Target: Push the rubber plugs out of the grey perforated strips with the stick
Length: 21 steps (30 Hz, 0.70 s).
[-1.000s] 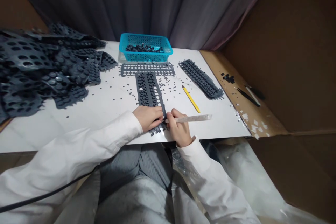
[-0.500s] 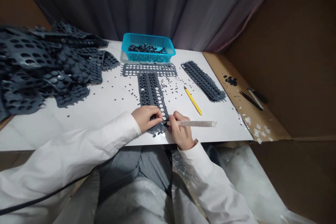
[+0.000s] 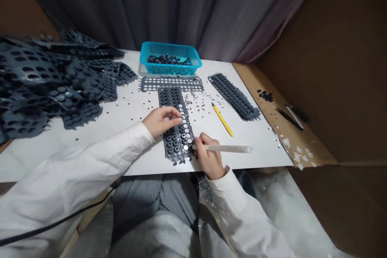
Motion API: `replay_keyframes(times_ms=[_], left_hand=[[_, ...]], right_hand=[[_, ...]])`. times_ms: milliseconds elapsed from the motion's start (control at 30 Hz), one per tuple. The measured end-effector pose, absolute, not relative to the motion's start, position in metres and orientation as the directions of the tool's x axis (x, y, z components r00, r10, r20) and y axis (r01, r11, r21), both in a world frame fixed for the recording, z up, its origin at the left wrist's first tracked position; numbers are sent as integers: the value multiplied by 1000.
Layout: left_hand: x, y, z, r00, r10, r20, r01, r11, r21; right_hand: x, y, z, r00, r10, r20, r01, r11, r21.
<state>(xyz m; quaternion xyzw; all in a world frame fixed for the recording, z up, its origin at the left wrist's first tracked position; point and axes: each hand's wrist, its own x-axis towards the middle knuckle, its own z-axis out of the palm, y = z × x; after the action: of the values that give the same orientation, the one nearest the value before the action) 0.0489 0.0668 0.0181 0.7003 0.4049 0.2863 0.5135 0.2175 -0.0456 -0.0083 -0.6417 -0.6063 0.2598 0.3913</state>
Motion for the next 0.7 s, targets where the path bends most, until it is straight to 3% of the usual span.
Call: replay_keyframes(times_ms=[100, 200, 267, 367, 700], left_hand=[[49, 114, 35, 364, 930, 56, 266, -161, 950], [50, 167, 54, 278, 950, -142, 147, 104, 984], [52, 195, 63, 353, 901, -254, -32, 283, 959], [54, 213, 67, 518, 821, -240, -201, 390, 899], [72, 176, 62, 750, 637, -178, -150, 426, 892]], right_hand=[[218, -46, -9, 131, 982, 137, 566, 40, -823], [219, -46, -10, 143, 980, 135, 549, 35, -835], [220, -46, -11, 153, 980, 130, 526, 31, -850], [221, -47, -15, 158, 980, 120, 496, 26, -868], [222, -48, -22, 180, 982, 60, 478, -34, -878]])
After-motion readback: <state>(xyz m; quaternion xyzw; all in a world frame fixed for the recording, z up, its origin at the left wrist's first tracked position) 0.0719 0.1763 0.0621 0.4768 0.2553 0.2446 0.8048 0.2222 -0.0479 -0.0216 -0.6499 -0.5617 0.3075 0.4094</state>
